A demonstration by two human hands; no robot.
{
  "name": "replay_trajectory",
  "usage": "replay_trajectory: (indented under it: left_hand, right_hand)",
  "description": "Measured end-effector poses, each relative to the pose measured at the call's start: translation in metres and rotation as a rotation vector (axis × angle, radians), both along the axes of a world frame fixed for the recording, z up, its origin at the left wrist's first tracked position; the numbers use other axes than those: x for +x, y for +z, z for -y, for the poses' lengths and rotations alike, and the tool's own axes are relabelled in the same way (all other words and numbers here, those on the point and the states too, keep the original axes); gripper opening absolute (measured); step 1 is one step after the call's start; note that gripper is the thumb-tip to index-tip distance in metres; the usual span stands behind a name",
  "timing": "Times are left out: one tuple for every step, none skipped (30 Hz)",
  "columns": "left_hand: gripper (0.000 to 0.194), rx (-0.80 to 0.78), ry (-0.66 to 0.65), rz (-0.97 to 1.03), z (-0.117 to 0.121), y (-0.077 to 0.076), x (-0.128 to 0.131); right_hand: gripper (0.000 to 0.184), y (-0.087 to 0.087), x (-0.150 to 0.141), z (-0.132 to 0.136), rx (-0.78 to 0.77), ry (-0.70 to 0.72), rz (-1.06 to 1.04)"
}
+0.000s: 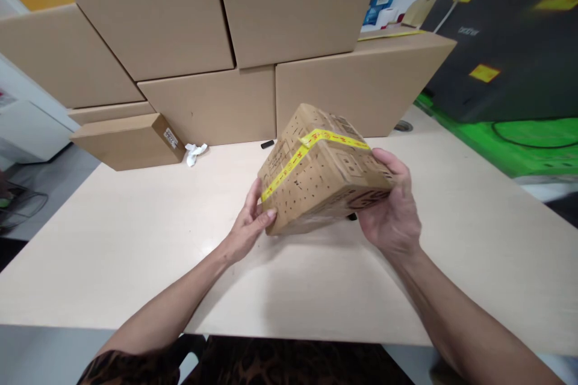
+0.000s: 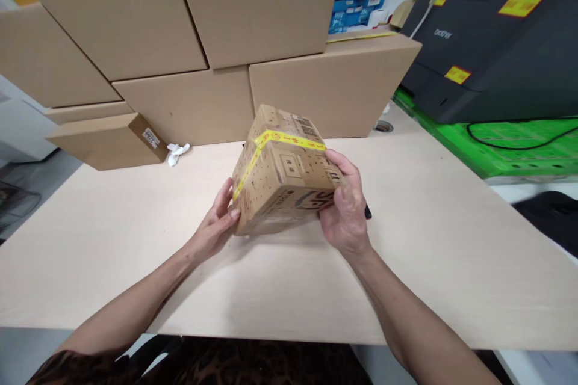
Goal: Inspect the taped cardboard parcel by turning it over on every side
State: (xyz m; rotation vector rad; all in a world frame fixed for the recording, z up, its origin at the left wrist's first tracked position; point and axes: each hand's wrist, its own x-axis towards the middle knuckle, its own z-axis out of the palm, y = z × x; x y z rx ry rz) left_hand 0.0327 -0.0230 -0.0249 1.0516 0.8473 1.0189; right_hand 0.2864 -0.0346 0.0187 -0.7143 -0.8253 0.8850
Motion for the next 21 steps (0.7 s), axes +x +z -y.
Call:
replay_trajectory:
  left_hand:
    - [0.107, 0.011, 0.052, 0.038, 0.001, 0.003, 0.000]
    - [0.108, 0.028, 0.102, 0.071, 0.001, 0.007, 0.000]
    - [0.107, 0.049, 0.138, 0.096, 0.001, 0.010, 0.000]
    - [0.103, 0.070, 0.154, 0.116, 0.000, 0.013, 0.000]
    - [0.099, 0.084, 0.153, 0.135, -0.001, 0.016, 0.000]
    - [0.095, 0.091, 0.141, 0.155, -0.002, 0.019, -0.001]
    - [0.093, 0.088, 0.126, 0.178, -0.002, 0.021, -0.001]
    - [0.091, 0.080, 0.116, 0.200, -0.003, 0.021, -0.002]
    - [0.089, 0.072, 0.112, 0.219, -0.003, 0.021, -0.003]
    - [0.087, 0.065, 0.116, 0.229, -0.004, 0.021, -0.003]
    - [0.083, 0.062, 0.127, 0.232, -0.004, 0.020, -0.004]
    - [0.080, 0.064, 0.143, 0.227, -0.005, 0.019, -0.005]
    - [0.078, 0.072, 0.163, 0.216, -0.006, 0.018, -0.007]
    - [0.078, 0.086, 0.185, 0.200, -0.007, 0.017, -0.008]
    - [0.080, 0.107, 0.208, 0.180, -0.008, 0.017, -0.009]
    - [0.084, 0.136, 0.227, 0.154, -0.008, 0.016, -0.010]
    - [0.090, 0.173, 0.240, 0.124, -0.008, 0.016, -0.011]
    - [0.097, 0.213, 0.240, 0.093, -0.008, 0.017, -0.012]
    - [0.103, 0.251, 0.228, 0.061, -0.007, 0.018, -0.013]
    - [0.107, 0.279, 0.207, 0.032, -0.005, 0.020, -0.014]
    - [0.111, 0.292, 0.182, 0.008, -0.004, 0.021, -0.014]
  right_hand:
    - [0.043, 0.001, 0.000, -0.001, -0.014, -0.010, -0.039]
    - [0.037, 0.000, 0.001, -0.002, -0.032, -0.013, -0.083]
    - [0.032, -0.001, 0.002, -0.004, -0.054, -0.004, -0.123]
    - [0.028, -0.003, 0.003, -0.006, -0.078, 0.016, -0.152]
    - [0.026, -0.005, 0.005, -0.007, -0.103, 0.042, -0.166]
    - [0.026, -0.009, 0.006, -0.009, -0.129, 0.072, -0.165]
    - [0.026, -0.012, 0.007, -0.010, -0.153, 0.094, -0.154]
    - [0.027, -0.016, 0.008, -0.011, -0.173, 0.112, -0.136]
    - [0.029, -0.019, 0.008, -0.011, -0.193, 0.129, -0.113]
    - [0.032, -0.022, 0.009, -0.012, -0.217, 0.147, -0.091]
    - [0.035, -0.023, 0.009, -0.012, -0.243, 0.169, -0.072]
    - [0.039, -0.023, 0.010, -0.012, -0.270, 0.197, -0.056]
    - [0.044, -0.022, 0.011, -0.012, -0.293, 0.233, -0.041]
    - [0.051, -0.020, 0.012, -0.012, -0.311, 0.272, -0.026]
    - [0.059, -0.018, 0.013, -0.011, -0.324, 0.310, -0.007]
    - [0.068, -0.016, 0.014, -0.011, -0.334, 0.344, 0.014]
    - [0.077, -0.014, 0.014, -0.010, -0.347, 0.373, 0.037]
    - [0.084, -0.013, 0.015, -0.010, -0.369, 0.395, 0.061]
    - [0.091, -0.012, 0.015, -0.009, -0.399, 0.413, 0.084]
    - [0.096, -0.012, 0.015, -0.009, -0.434, 0.433, 0.103]
    - [0.098, -0.012, 0.014, -0.009, -0.467, 0.452, 0.117]
